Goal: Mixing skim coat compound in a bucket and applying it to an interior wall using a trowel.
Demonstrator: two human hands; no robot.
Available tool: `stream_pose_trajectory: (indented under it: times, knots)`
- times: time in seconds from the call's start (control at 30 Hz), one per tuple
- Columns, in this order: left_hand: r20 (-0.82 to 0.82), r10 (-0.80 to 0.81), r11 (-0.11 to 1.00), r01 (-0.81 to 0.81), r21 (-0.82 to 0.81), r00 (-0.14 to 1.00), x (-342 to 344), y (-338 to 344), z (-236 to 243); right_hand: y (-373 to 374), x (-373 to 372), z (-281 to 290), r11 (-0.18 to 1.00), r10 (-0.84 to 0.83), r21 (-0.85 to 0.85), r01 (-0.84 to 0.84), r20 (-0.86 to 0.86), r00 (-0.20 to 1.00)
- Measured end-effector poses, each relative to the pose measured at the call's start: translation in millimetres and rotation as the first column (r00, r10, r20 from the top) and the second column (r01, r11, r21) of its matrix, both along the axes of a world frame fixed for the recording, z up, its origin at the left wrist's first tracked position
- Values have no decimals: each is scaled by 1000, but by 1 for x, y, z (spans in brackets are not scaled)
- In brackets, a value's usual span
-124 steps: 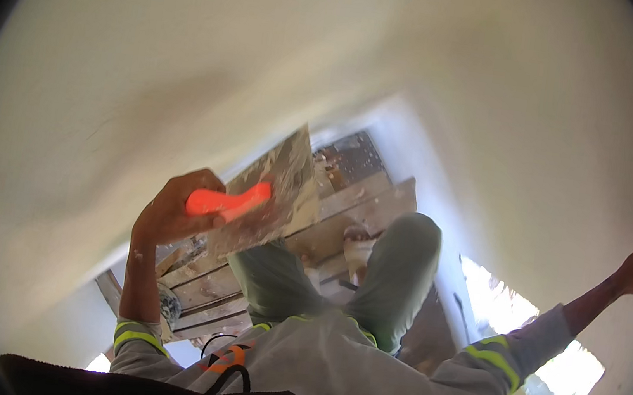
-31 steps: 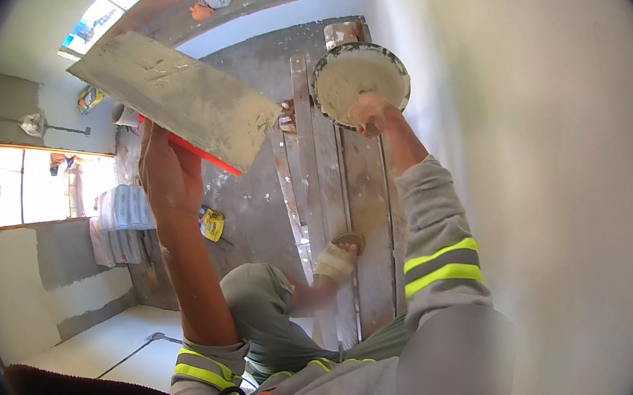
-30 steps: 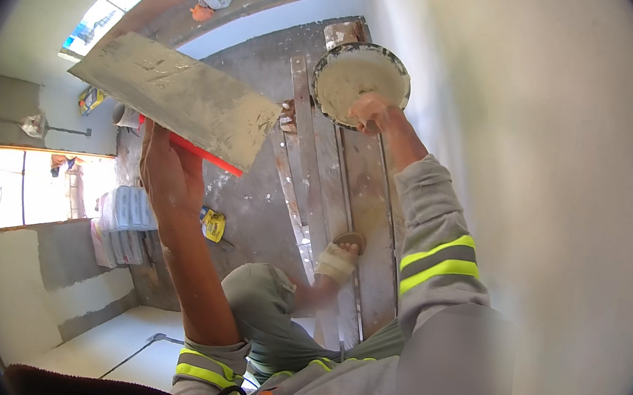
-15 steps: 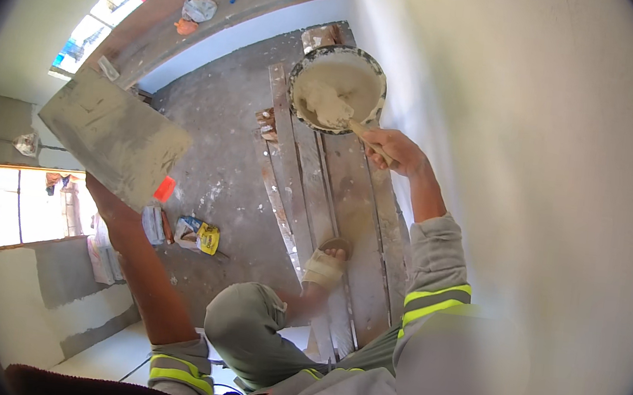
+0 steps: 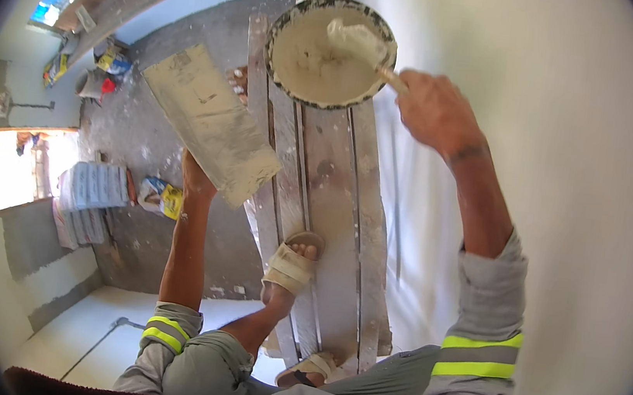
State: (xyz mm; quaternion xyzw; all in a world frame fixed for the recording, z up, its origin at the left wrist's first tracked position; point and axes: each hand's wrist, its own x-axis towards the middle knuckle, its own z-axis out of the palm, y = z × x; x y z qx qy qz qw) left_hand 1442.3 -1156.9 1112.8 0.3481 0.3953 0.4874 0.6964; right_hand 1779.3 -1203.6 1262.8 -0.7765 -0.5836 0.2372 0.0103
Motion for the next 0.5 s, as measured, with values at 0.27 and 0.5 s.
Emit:
stream_pose_trajectory:
  times: [0.27,0.5]
  knots:
    - [-152,-49,997,58,58,987,-38,-54,-8,69,-13,-52,968,248,-88,-233,414,876]
    - [262,135,981,-92,-173,956,-55,-65,10,21,-59,-6,899,426,-259,-352,338,839]
